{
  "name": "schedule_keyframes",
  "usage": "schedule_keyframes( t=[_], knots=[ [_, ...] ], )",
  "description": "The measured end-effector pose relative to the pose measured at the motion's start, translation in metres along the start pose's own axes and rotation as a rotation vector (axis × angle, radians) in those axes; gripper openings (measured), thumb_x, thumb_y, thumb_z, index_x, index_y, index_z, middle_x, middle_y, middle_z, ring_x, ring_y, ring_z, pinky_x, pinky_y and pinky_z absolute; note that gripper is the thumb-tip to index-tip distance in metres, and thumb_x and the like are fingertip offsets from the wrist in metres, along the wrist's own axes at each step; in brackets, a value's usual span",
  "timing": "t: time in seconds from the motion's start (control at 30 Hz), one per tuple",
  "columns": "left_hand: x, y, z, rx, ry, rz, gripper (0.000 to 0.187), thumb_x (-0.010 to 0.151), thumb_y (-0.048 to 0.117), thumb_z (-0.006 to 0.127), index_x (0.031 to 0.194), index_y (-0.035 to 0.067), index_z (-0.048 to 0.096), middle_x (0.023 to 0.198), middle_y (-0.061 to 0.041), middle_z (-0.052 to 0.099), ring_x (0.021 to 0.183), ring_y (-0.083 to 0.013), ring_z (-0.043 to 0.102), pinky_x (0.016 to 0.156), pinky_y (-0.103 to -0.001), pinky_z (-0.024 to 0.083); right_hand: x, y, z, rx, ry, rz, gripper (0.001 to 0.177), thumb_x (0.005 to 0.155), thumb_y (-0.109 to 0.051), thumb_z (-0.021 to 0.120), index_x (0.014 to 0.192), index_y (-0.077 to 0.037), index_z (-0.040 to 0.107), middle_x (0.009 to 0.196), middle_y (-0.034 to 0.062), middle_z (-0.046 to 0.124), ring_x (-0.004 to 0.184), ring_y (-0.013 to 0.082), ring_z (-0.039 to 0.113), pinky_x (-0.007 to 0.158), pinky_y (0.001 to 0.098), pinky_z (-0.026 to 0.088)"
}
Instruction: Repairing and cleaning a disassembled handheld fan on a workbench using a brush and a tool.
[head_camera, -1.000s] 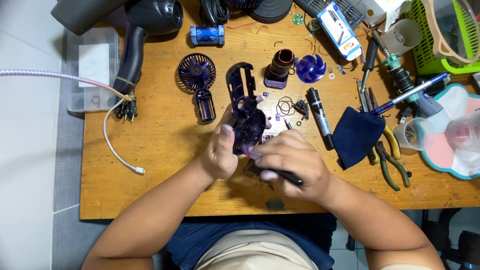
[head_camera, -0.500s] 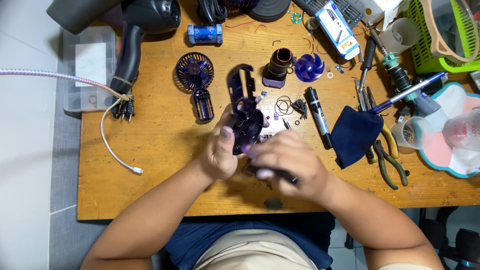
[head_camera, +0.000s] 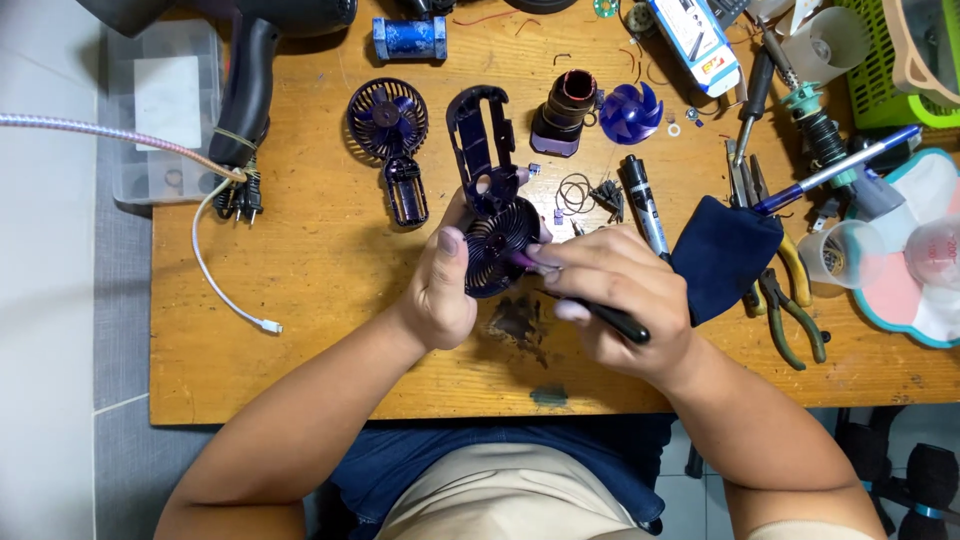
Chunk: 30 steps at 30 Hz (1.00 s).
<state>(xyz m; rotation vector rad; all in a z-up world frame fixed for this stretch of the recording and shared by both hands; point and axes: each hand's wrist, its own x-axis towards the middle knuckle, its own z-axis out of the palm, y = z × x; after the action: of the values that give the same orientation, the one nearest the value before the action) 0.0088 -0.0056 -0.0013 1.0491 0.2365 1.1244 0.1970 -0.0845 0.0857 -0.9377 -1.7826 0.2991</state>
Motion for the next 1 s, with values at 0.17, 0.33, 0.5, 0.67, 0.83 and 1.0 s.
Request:
schedule_keyframes(
  t=[0.17, 0.33, 0.5, 0.67, 0.83, 1.0],
  knots=[
    [0.001, 0.003, 0.006, -0.028, 0.029, 0.006, 0.077, 0.125, 0.051, 0.033, 0.171, -0.009, 0.042, 0.13, -0.033, 0.075, 0.105, -0.0294, 0.08, 0.087, -0.04, 0.073, -0.009, 0.001, 0.013, 0.076, -0.047, -0.031, 0.035, 0.117, -0.033, 0.065, 0.113, -0.004, 0.084, 0.113, 0.0213, 0.087, 0.091, 0.0384, 0.084, 0.083, 0.0513, 0.064],
    [-0.001, 0.006, 0.008, 0.004, 0.064, 0.012, 0.071, 0.126, 0.047, 0.033, 0.168, -0.009, 0.046, 0.133, -0.033, 0.077, 0.107, -0.0299, 0.081, 0.088, -0.041, 0.074, -0.007, 0.004, 0.003, 0.027, -0.056, -0.041, 0.03, 0.115, -0.028, 0.067, 0.115, -0.002, 0.083, 0.119, 0.022, 0.087, 0.094, 0.0386, 0.083, 0.084, 0.051, 0.064],
    [0.001, 0.003, 0.004, 0.136, 0.034, 0.031, 0.076, 0.122, 0.052, 0.035, 0.162, -0.011, 0.052, 0.129, -0.033, 0.079, 0.109, -0.0311, 0.081, 0.094, -0.047, 0.073, -0.007, -0.002, 0.014, 0.099, -0.06, -0.028, 0.03, 0.115, -0.028, 0.068, 0.11, -0.004, 0.084, 0.11, 0.0199, 0.087, 0.086, 0.0382, 0.083, 0.08, 0.05, 0.064],
    [0.002, 0.007, 0.005, 0.094, 0.028, 0.07, 0.081, 0.119, 0.06, 0.04, 0.163, -0.008, 0.051, 0.127, -0.033, 0.077, 0.111, -0.0311, 0.08, 0.097, -0.049, 0.073, -0.009, -0.002, 0.016, 0.048, -0.015, 0.002, 0.031, 0.115, -0.028, 0.068, 0.11, -0.002, 0.083, 0.111, 0.0215, 0.087, 0.082, 0.0379, 0.081, 0.076, 0.0494, 0.064],
    [0.003, 0.008, 0.01, 0.081, 0.078, 0.107, 0.083, 0.121, 0.061, 0.041, 0.165, -0.009, 0.05, 0.138, -0.033, 0.074, 0.117, -0.0323, 0.08, 0.102, -0.051, 0.071, -0.006, -0.001, 0.012, 0.169, -0.041, 0.021, 0.029, 0.114, -0.026, 0.069, 0.11, -0.001, 0.083, 0.111, 0.0231, 0.087, 0.084, 0.0397, 0.084, 0.077, 0.0516, 0.065],
    [-0.001, 0.009, 0.006, 0.067, 0.027, 0.017, 0.086, 0.119, 0.064, 0.04, 0.167, -0.007, 0.047, 0.124, -0.026, 0.077, 0.102, -0.0228, 0.078, 0.084, -0.035, 0.073, -0.013, 0.007, 0.014, 0.082, -0.051, -0.045, 0.026, 0.114, -0.023, 0.07, 0.114, -0.001, 0.084, 0.116, 0.0262, 0.086, 0.08, 0.0385, 0.081, 0.074, 0.0499, 0.064]
  ],
)
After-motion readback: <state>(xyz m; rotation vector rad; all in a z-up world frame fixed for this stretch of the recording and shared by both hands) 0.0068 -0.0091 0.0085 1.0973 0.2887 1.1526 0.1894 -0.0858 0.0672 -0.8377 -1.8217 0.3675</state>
